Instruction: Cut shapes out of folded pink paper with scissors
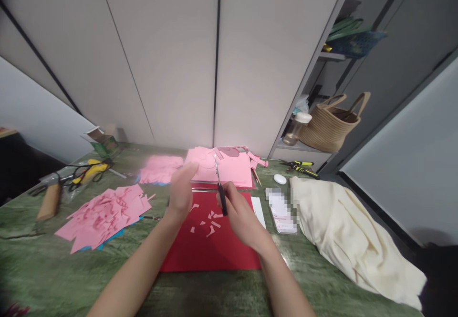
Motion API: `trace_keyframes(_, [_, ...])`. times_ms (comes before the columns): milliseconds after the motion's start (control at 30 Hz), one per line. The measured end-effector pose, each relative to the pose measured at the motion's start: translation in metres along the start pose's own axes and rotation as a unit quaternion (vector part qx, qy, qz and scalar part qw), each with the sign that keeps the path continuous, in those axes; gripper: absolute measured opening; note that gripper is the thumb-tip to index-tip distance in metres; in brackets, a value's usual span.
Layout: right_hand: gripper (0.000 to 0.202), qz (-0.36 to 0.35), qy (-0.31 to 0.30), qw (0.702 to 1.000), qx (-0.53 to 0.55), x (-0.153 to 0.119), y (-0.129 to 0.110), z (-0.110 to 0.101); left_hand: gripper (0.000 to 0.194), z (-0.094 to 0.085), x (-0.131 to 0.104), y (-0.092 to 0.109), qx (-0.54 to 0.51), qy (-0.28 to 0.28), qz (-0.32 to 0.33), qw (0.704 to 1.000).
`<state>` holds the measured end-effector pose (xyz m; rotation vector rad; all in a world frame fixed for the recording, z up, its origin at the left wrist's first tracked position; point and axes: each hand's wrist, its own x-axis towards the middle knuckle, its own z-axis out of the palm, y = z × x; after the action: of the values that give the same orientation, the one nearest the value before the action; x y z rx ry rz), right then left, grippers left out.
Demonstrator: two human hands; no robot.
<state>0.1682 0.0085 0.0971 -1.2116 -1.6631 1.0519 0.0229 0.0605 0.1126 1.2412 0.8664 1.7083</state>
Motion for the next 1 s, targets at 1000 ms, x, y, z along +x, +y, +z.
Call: trace_keyframes(1000, [0.020,-0.021,-0.029,0.997,-0.062,-0.002,-0.014,-0.005,0.033,-0.010,0.004,0.014,0.087,0.002,0.013,0.996])
